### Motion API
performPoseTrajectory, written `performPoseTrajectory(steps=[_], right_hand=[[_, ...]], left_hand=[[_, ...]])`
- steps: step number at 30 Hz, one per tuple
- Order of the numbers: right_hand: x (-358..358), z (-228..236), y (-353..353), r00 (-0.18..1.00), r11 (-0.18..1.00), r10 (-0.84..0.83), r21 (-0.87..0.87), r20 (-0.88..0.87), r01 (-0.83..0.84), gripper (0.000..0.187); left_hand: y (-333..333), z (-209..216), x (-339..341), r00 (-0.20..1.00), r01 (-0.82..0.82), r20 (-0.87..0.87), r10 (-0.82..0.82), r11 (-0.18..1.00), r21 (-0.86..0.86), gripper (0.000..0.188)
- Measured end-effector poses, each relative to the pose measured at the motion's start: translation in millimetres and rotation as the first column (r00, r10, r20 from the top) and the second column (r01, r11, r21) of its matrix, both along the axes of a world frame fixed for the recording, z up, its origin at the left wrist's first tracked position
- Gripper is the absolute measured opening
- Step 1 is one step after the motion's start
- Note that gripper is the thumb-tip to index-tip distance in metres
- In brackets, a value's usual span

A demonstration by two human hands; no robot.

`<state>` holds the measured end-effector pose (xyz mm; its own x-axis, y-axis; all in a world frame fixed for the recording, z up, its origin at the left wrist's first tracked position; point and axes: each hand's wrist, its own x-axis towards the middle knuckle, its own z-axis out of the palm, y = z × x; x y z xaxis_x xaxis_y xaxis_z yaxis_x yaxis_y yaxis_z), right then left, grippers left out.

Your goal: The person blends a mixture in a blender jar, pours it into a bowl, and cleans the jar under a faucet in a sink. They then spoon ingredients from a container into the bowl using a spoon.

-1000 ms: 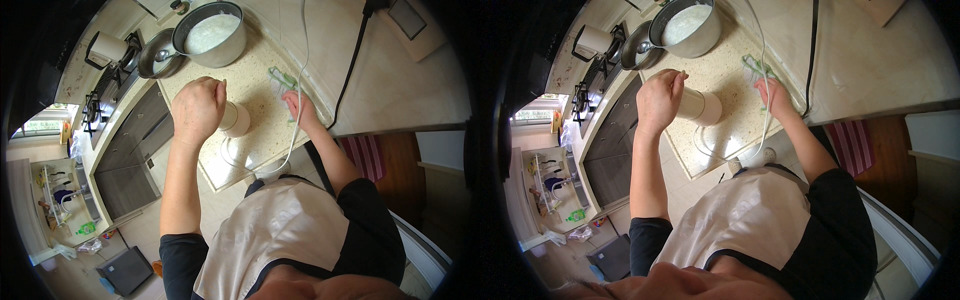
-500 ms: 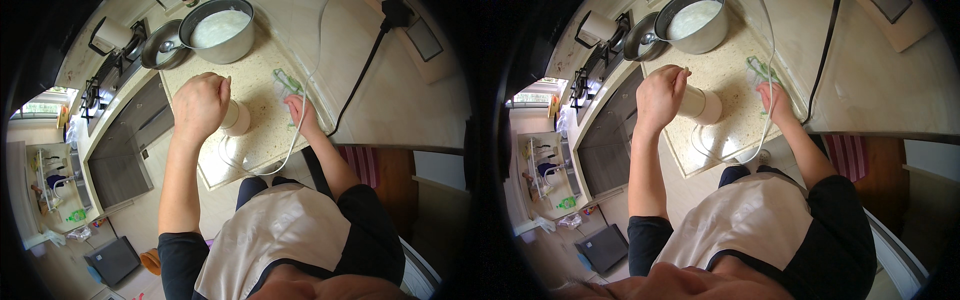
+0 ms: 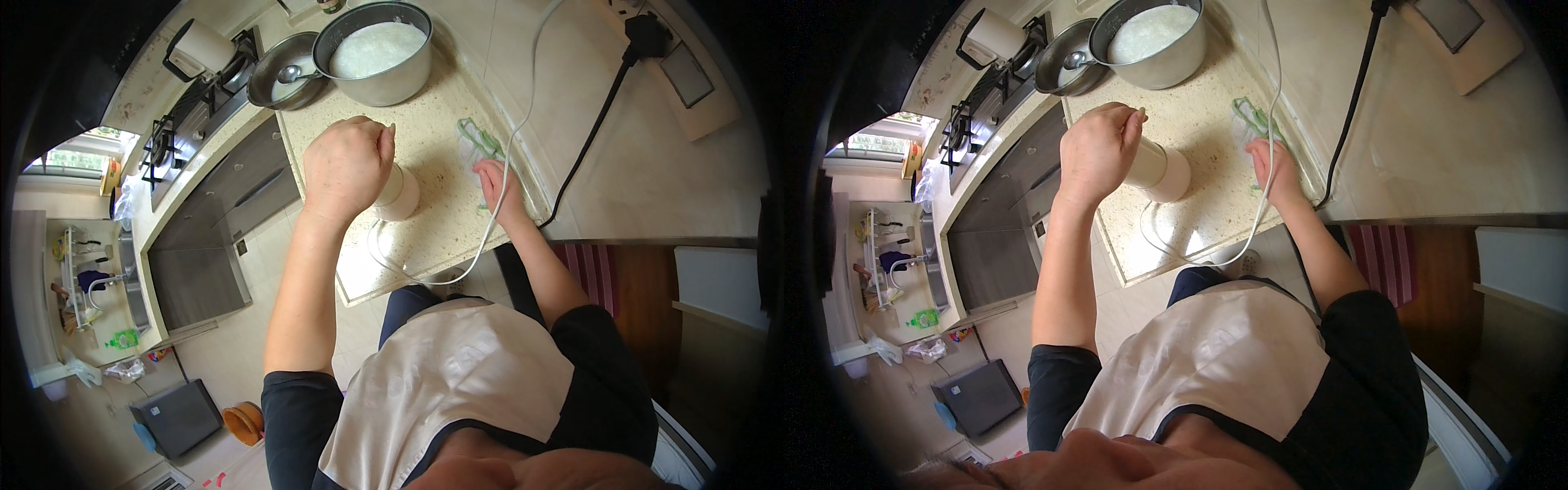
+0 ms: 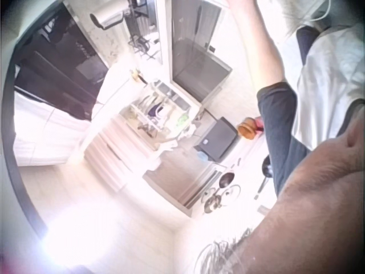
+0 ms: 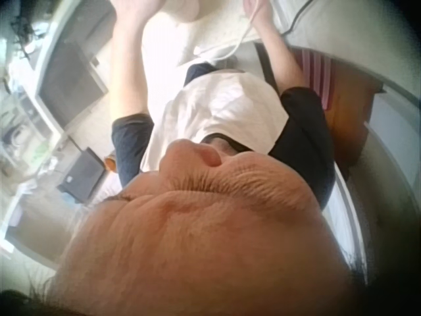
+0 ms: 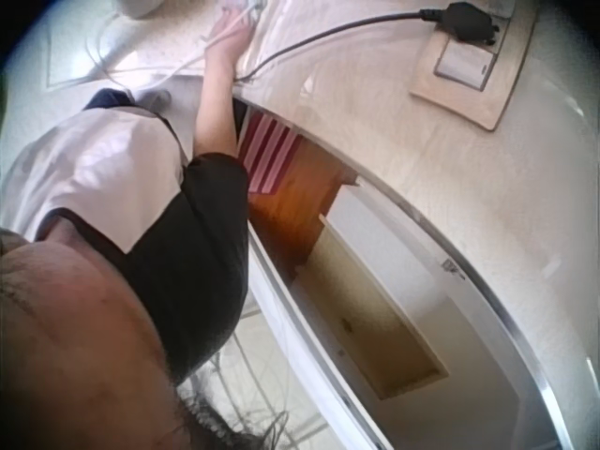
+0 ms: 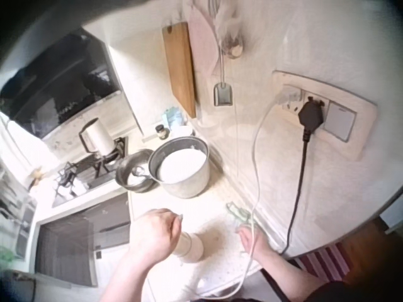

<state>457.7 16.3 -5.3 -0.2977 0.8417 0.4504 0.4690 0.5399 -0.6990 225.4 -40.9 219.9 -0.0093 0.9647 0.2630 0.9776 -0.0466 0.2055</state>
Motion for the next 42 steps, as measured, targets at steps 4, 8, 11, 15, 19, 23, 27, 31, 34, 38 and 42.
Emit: performPoseTrajectory(steps=[4,8,11,15,19,23,27,31,34,38,42], right_hand=[[-2.3,-1.9,1.8,1.000,1.000,-0.005,0.031,0.011,0.005,0.010],[-4.0,0.4,-1.6,0.999,0.999,-0.034,0.028,0.010,0.034,0.010],[-2.9,-2.5,-0.1,0.998,0.998,-0.059,0.011,0.010,0.058,0.010],[-2.3,0.4,-2.1,0.999,0.997,-0.045,0.055,0.009,0.045,0.009],[-3.4,1.9,-1.9,0.998,0.997,-0.041,0.060,0.042,0.039,0.010],[-3.8,2.2,-3.4,0.996,0.996,-0.076,0.041,0.035,0.075,0.009],[-5.4,-0.3,-3.2,0.996,0.994,-0.075,0.080,0.056,0.071,0.009],[-7.9,2.2,-3.6,0.996,0.994,-0.082,0.080,0.036,0.079,0.009],[-6.2,0.1,-3.6,0.996,0.993,-0.068,0.096,0.059,0.063,0.009],[-7.7,1.7,-4.2,0.997,0.994,-0.070,0.086,0.028,0.067,0.009],[-8.1,2.6,-4.3,0.995,0.992,-0.088,0.092,0.055,0.083,0.009]], left_hand=[[-0.4,-1.2,-2.0,1.000,0.016,0.015,-0.016,0.999,0.048,0.032],[0.5,-3.3,-3.9,0.999,0.034,0.009,-0.035,0.998,0.053,0.032],[4.2,-3.0,-5.5,0.996,0.088,-0.012,-0.087,0.991,0.104,0.032],[1.8,-2.1,-4.6,0.995,0.095,0.028,-0.097,0.993,0.067,0.031],[1.2,-7.4,-8.1,0.990,0.133,0.035,-0.138,0.983,0.130,0.031],[0.1,-6.7,-7.5,0.988,0.146,0.041,-0.152,0.982,0.122,0.031],[-0.7,-5.2,-9.7,0.987,0.147,0.052,-0.153,0.985,0.094,0.031],[-1.2,-4.1,-10.5,0.988,0.148,0.041,-0.151,0.987,0.067,0.031],[-0.7,-3.9,-10.2,0.989,0.142,0.035,-0.144,0.988,0.069,0.031],[-1.0,-6.6,-9.5,0.989,0.133,0.055,-0.140,0.984,0.114,0.032],[-1.7,-2.0,-9.4,0.991,0.125,0.050,-0.127,0.991,0.054,0.032]])
